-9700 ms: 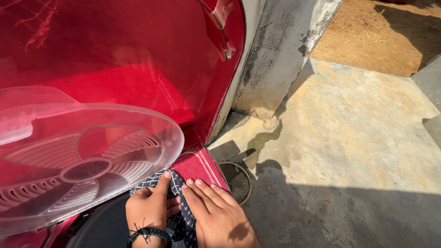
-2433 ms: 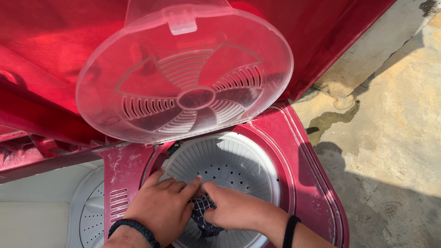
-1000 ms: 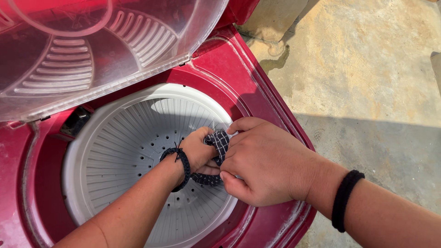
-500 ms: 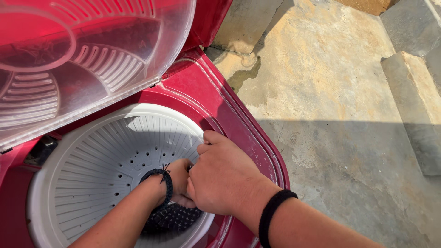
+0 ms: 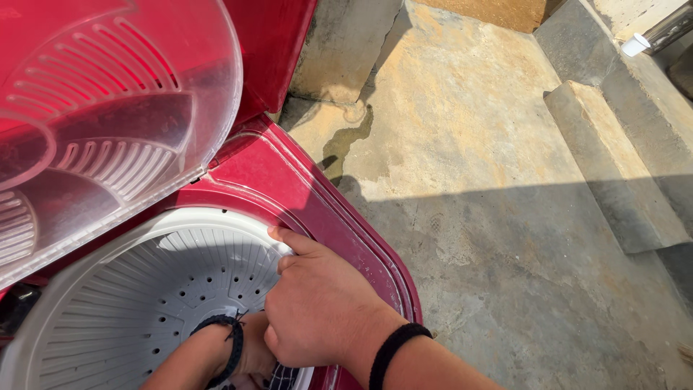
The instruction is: The person places a checkered cloth into the spin-dryer compartment of a red washing machine, presses it down by hand, and covers it with a plastic guard.
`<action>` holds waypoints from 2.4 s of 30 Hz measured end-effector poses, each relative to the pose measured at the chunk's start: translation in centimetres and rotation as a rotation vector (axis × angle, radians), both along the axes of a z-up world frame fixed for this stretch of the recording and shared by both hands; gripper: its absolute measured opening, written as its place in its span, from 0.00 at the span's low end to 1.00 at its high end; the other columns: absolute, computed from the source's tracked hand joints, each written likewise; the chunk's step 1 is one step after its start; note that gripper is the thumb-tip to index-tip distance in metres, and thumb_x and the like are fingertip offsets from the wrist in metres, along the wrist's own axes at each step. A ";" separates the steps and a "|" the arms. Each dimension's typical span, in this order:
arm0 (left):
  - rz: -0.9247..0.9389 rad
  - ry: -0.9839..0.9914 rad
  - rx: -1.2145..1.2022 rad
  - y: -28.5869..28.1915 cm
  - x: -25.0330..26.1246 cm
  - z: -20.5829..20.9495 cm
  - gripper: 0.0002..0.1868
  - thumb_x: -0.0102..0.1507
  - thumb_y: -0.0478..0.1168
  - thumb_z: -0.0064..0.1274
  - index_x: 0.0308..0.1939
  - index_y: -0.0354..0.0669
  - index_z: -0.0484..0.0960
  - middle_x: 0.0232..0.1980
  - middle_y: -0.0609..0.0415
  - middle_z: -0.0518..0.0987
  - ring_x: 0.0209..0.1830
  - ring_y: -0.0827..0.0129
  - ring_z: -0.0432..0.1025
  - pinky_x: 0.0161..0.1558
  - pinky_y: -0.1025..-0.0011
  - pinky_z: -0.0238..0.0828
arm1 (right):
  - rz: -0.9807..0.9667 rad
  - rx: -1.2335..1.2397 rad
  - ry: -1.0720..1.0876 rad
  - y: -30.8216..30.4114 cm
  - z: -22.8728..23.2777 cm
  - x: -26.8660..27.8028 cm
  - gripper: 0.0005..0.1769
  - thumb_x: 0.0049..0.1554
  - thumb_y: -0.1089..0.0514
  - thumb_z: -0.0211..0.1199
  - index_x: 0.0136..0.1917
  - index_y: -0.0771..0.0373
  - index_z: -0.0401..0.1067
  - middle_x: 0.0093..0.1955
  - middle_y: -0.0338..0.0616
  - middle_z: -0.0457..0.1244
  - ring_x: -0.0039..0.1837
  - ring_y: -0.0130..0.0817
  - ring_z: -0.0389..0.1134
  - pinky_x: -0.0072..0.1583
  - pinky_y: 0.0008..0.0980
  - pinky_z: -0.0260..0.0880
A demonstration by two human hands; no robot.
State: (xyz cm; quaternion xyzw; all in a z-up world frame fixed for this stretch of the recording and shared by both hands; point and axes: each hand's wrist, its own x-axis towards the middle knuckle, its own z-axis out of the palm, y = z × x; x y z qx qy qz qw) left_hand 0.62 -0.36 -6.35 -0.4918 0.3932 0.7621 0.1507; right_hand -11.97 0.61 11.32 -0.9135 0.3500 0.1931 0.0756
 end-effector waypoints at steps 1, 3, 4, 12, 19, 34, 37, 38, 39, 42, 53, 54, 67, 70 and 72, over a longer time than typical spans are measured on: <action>-0.032 -0.024 0.004 0.3 -0.2 0.3 0.24 0.55 0.30 0.59 0.56 0.38 0.76 0.46 0.44 0.86 0.38 0.60 0.84 0.37 0.62 0.83 | 0.008 -0.015 -0.013 0.0 0.1 0.1 0.22 0.50 0.47 0.54 0.27 0.61 0.79 0.30 0.48 0.69 0.51 0.39 0.70 0.84 0.40 0.33; -0.068 -0.060 0.004 0.3 -0.7 0.8 0.25 0.56 0.31 0.59 0.58 0.39 0.74 0.46 0.43 0.85 0.37 0.59 0.83 0.36 0.62 0.83 | 0.024 -0.046 -0.037 0.0 0.1 0.1 0.22 0.49 0.46 0.55 0.25 0.61 0.78 0.29 0.49 0.68 0.49 0.40 0.69 0.83 0.40 0.34; -0.053 -0.065 -0.002 0.3 -0.8 1.1 0.26 0.57 0.32 0.59 0.59 0.39 0.73 0.46 0.42 0.85 0.37 0.59 0.83 0.35 0.62 0.82 | 0.013 -0.038 -0.027 -0.1 0.1 0.1 0.22 0.49 0.46 0.54 0.25 0.61 0.78 0.28 0.48 0.68 0.49 0.40 0.69 0.83 0.40 0.34; 0.648 -0.099 -0.361 -1.9 -0.3 2.4 0.31 0.61 0.39 0.60 0.66 0.40 0.66 0.45 0.37 0.85 0.33 0.60 0.81 0.30 0.64 0.80 | -0.049 0.038 -0.009 0.0 0.4 -0.1 0.23 0.55 0.47 0.53 0.29 0.61 0.78 0.32 0.51 0.68 0.49 0.43 0.71 0.86 0.39 0.34; 1.048 0.127 -0.182 -2.4 0.6 4.7 0.23 0.66 0.37 0.47 0.64 0.52 0.64 0.51 0.46 0.78 0.40 0.65 0.74 0.37 0.58 0.77 | -0.091 -0.222 -0.444 0.2 -0.3 -0.8 0.19 0.48 0.52 0.54 0.29 0.65 0.79 0.40 0.48 0.72 0.71 0.43 0.65 0.83 0.57 0.34; 1.321 0.433 -0.030 -2.1 1.2 0.5 0.16 0.64 0.39 0.53 0.50 0.26 0.77 0.46 0.45 0.82 0.46 0.63 0.78 0.52 0.66 0.77 | -0.107 -0.444 -0.573 0.0 -1.1 -1.4 0.30 0.48 0.58 0.61 0.65 0.63 0.76 0.81 0.49 0.52 0.83 0.45 0.48 0.76 0.67 0.36; 1.101 0.367 0.010 -1.7 0.8 0.2 0.20 0.65 0.40 0.55 0.52 0.23 0.76 0.48 0.42 0.83 0.45 0.63 0.80 0.51 0.67 0.79 | -0.142 -0.426 -0.497 -0.1 -1.3 -1.1 0.28 0.48 0.60 0.61 0.63 0.65 0.74 0.84 0.50 0.47 0.84 0.42 0.46 0.78 0.64 0.34; 1.015 0.362 0.036 -1.5 0.8 0.5 0.20 0.65 0.40 0.55 0.53 0.23 0.76 0.48 0.42 0.84 0.45 0.63 0.81 0.51 0.67 0.79 | -0.167 -0.389 -0.447 -0.2 -1.3 -1.0 0.21 0.48 0.61 0.61 0.56 0.64 0.75 0.84 0.50 0.46 0.85 0.41 0.45 0.78 0.64 0.34; 0.927 0.359 0.062 -1.5 0.6 1.0 0.20 0.66 0.40 0.54 0.54 0.24 0.77 0.49 0.42 0.85 0.45 0.63 0.83 0.51 0.67 0.79 | -0.192 -0.356 -0.394 -0.3 -1.3 -1.0 0.14 0.47 0.61 0.61 0.49 0.64 0.76 0.85 0.49 0.46 0.85 0.41 0.44 0.78 0.63 0.33; 0.595 -0.020 -0.019 -1.2 0.1 3.4 0.18 0.70 0.54 0.50 0.54 0.46 0.78 0.45 0.53 0.80 0.38 0.67 0.75 0.43 0.61 0.72 | -0.156 -0.434 -0.413 -0.3 -1.3 -0.9 0.08 0.50 0.62 0.60 0.44 0.63 0.74 0.85 0.49 0.46 0.86 0.41 0.44 0.80 0.61 0.34; 1.453 0.251 -0.168 -2.2 1.3 6.0 0.20 0.69 0.51 0.46 0.51 0.35 0.72 0.44 0.43 0.81 0.40 0.56 0.79 0.45 0.56 0.81 | -0.373 -0.415 -0.459 0.1 -0.4 -0.6 0.18 0.48 0.61 0.61 0.53 0.54 0.77 0.83 0.53 0.42 0.83 0.49 0.42 0.76 0.63 0.34; 1.507 0.247 -0.176 -2.2 1.3 6.1 0.20 0.69 0.51 0.46 0.51 0.36 0.72 0.44 0.44 0.81 0.40 0.57 0.79 0.45 0.56 0.81 | -0.376 -0.420 -0.468 0.1 -0.5 -0.7 0.17 0.49 0.61 0.62 0.52 0.54 0.77 0.83 0.52 0.43 0.83 0.49 0.42 0.77 0.63 0.34; 0.627 -0.052 -0.058 -1.3 0.1 7.7 0.26 0.68 0.56 0.43 0.50 0.35 0.82 0.38 0.45 0.79 0.35 0.55 0.78 0.40 0.57 0.84 | -0.397 -0.392 -0.414 -0.1 -0.3 -0.4 0.10 0.46 0.65 0.60 0.43 0.55 0.75 0.83 0.55 0.40 0.83 0.49 0.39 0.75 0.62 0.33; 0.924 0.088 -0.148 -2.2 0.9 6.4 0.20 0.69 0.49 0.45 0.50 0.34 0.81 0.42 0.43 0.79 0.35 0.51 0.78 0.43 0.52 0.83 | -0.401 -0.394 -0.444 -0.2 0.1 -0.2 0.11 0.47 0.64 0.61 0.45 0.55 0.76 0.83 0.54 0.40 0.83 0.48 0.40 0.76 0.63 0.33; 1.274 0.221 -0.118 -2.5 1.9 5.5 0.21 0.70 0.48 0.44 0.51 0.30 0.78 0.45 0.39 0.81 0.39 0.50 0.80 0.46 0.49 0.82 | -0.418 -0.377 -0.459 0.1 0.1 -0.2 0.11 0.48 0.62 0.62 0.47 0.55 0.77 0.83 0.52 0.41 0.82 0.47 0.40 0.76 0.63 0.33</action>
